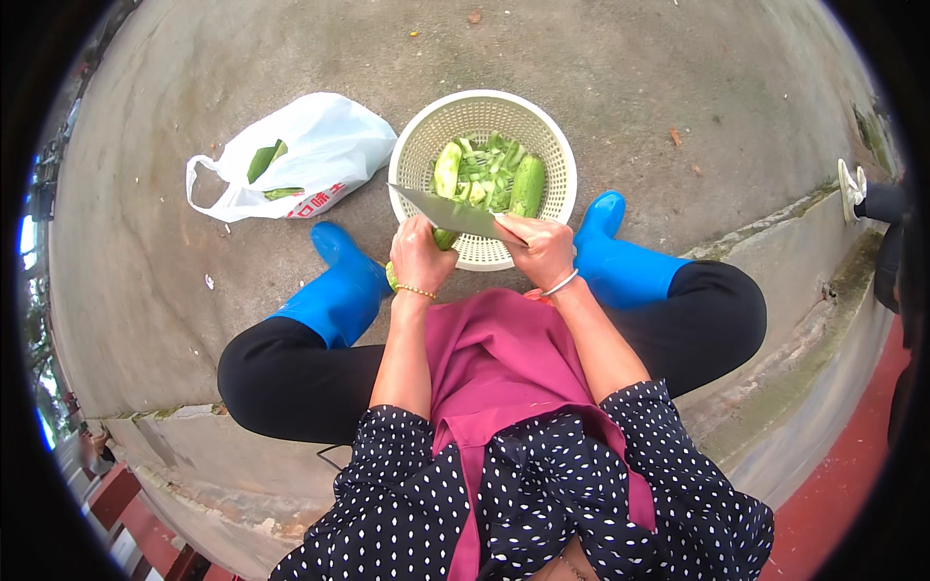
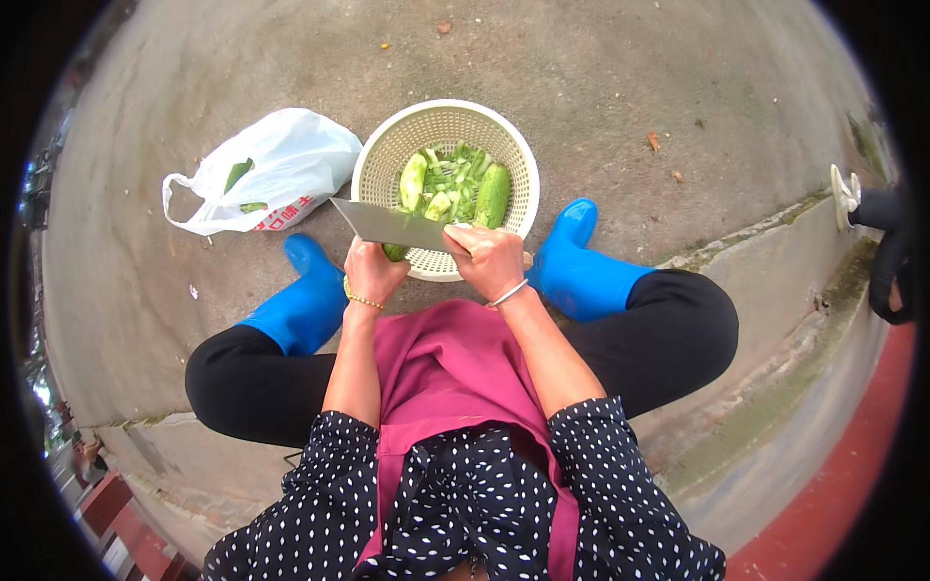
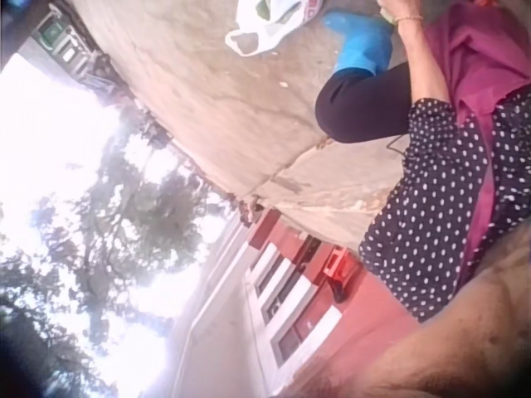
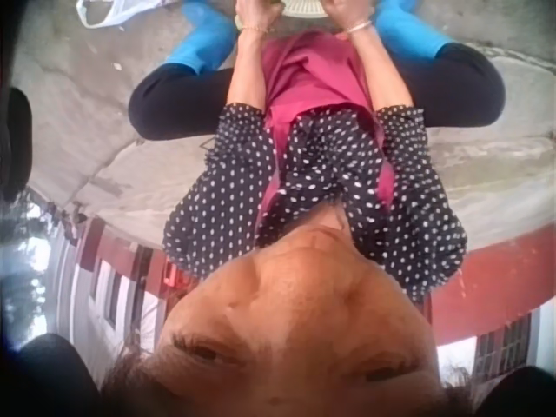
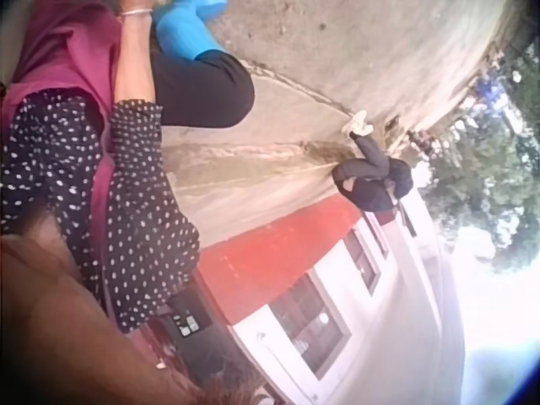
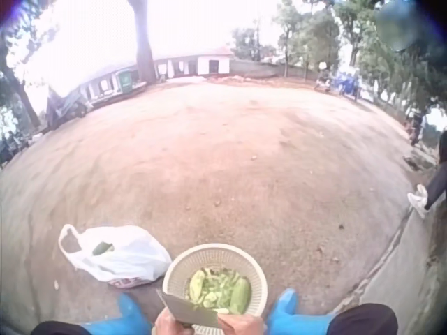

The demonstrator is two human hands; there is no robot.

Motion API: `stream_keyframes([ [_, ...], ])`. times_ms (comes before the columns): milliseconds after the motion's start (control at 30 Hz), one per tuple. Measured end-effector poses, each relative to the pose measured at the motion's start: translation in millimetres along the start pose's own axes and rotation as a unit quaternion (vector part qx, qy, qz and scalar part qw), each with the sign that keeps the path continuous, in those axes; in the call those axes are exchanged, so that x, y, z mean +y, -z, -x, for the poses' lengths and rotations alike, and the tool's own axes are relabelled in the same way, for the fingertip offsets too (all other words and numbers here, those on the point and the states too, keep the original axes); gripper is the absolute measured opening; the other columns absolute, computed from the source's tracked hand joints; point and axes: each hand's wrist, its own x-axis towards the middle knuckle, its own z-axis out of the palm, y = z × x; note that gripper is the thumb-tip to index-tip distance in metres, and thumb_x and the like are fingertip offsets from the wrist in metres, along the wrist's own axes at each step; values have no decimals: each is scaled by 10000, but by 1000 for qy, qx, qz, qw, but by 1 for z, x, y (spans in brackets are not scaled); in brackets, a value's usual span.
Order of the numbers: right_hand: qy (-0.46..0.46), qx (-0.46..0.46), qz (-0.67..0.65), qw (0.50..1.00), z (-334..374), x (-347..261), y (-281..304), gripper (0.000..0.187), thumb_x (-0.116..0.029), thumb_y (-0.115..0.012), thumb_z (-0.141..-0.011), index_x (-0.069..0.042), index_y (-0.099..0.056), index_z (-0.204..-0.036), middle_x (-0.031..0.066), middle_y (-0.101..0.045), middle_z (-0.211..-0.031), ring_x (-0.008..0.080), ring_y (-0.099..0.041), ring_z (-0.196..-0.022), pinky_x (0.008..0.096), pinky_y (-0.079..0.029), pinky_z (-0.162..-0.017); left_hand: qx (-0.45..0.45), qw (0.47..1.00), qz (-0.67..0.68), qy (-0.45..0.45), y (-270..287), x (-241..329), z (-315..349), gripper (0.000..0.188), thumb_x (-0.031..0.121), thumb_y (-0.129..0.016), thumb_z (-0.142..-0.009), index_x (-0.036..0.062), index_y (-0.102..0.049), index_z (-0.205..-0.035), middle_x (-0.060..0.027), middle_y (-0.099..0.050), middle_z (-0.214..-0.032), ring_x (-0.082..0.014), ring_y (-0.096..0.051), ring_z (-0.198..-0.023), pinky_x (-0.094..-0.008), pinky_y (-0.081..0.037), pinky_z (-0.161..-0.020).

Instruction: The person sits on the ground and slices green vegetables using a cleaver, placing the cut pieces into a white colander. The person handles the vegetables one at a time and continues slicing throughout the clip.

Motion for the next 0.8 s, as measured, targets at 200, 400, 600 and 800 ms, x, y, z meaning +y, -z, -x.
stream_keyframes([
  [200,85,13,54,995,-2,-18,17,112,-119,-707,-778,-99,-708,-888,23,-611,-598,188,-624,-558,323,-443,-521,0,992,122,-14,-40,-47,6,293,251,-671,-838,95,-643,-1085,-110,-664,-1016,-238,-635,-923,-349,-516,-770],
  [400,108,7,45,993,-14,-40,25,128,-128,-709,-779,-98,-722,-903,35,-621,-603,200,-628,-558,364,-539,-674,3,762,624,172,-18,-19,18,285,218,-554,-966,71,-582,-1208,-48,-627,-1072,-121,-587,-950,-272,-502,-817],
  [600,99,-6,56,994,-10,-36,19,124,-128,-699,-787,-91,-717,-904,40,-623,-610,209,-631,-565,368,-541,-684,-7,691,698,190,-35,-36,20,340,247,-564,-960,42,-580,-1230,-69,-613,-1150,-168,-583,-998,-337,-505,-859],
  [800,-15,-29,78,996,9,14,-3,57,-181,-658,-826,-134,-690,-819,71,-651,-659,268,-656,-629,381,-513,-566,-127,986,55,89,14,14,-4,515,138,-738,-593,42,-608,-1082,-172,-660,-933,-332,-642,-913,-363,-514,-812],
])
